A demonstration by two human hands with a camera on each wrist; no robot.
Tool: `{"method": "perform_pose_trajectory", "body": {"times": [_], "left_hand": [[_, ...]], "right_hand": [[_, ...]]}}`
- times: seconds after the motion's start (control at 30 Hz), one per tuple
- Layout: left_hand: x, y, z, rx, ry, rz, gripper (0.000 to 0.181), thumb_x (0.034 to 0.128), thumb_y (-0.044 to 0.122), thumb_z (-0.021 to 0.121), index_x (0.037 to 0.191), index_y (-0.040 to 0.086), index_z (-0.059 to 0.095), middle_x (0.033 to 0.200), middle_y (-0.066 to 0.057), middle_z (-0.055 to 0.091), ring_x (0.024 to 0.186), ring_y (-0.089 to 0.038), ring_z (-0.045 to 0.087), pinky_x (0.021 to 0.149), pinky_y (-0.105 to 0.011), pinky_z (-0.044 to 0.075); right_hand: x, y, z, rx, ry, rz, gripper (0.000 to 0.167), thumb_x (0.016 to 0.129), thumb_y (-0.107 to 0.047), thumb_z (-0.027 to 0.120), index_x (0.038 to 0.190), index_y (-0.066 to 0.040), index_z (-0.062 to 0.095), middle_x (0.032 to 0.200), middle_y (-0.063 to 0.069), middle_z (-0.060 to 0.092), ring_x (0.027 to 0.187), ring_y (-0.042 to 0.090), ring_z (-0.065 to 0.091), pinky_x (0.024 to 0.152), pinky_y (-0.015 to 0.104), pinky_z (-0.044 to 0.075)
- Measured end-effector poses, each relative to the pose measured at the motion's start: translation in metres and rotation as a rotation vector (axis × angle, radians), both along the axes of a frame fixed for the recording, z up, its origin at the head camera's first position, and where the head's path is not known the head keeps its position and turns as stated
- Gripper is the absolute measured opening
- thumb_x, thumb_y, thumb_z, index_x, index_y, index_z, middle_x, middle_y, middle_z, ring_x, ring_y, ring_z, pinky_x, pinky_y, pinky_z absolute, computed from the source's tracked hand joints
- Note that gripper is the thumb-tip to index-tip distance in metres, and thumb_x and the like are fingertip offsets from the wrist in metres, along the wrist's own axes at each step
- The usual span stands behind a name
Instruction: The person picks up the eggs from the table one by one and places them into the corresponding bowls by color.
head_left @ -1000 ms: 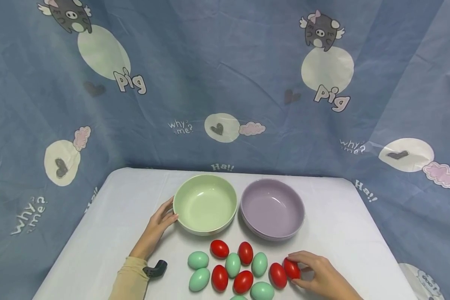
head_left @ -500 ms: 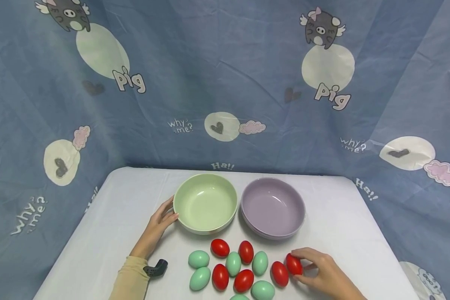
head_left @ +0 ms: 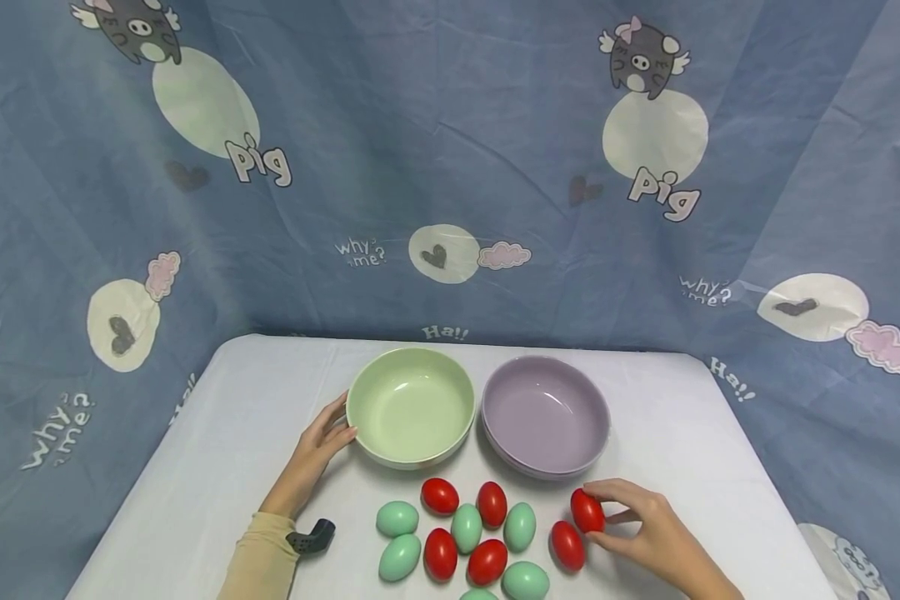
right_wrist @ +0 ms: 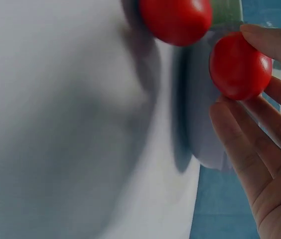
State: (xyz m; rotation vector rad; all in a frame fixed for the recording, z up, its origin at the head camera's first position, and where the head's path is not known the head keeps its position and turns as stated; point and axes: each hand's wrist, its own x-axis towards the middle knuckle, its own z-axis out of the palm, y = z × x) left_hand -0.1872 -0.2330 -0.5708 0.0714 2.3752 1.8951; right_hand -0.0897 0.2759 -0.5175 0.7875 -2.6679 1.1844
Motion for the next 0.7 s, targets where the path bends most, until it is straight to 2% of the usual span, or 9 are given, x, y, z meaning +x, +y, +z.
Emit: {"method": "perform_pose_trajectory", "body": {"times": [0.3,0.7], "left_hand": [[0.002,0.000,0.002,0.007,0.000,-0.004,0.069,0.1023,0.042,0.063,0.163,0.033,0.030,0.170,-0.004,0.030,0.152,-0.033,0.041,0.124,-0.054,0.033],[0.001,-0.002,0.000,0.026,0.011,-0.015,0.068,0.1029,0.039,0.063,0.162,0.033,0.030,0.170,-0.004,0.031,0.152,-0.036,0.039,0.125,-0.059,0.031]], "right_hand": [[-0.009,-0.007,0.013,-0.034,-0.029,-0.009,0.056,0.073,-0.011,0.094,0.124,-0.015,0.072,0.119,0.004,0.076,0.103,-0.001,0.070,0.070,0.023,0.064],[-0.022,-0.026,0.028,-0.088,-0.016,0.046,0.054,0.075,-0.009,0.093,0.125,-0.014,0.072,0.119,0.004,0.076,0.105,0.003,0.071,0.071,0.026,0.065]]}}
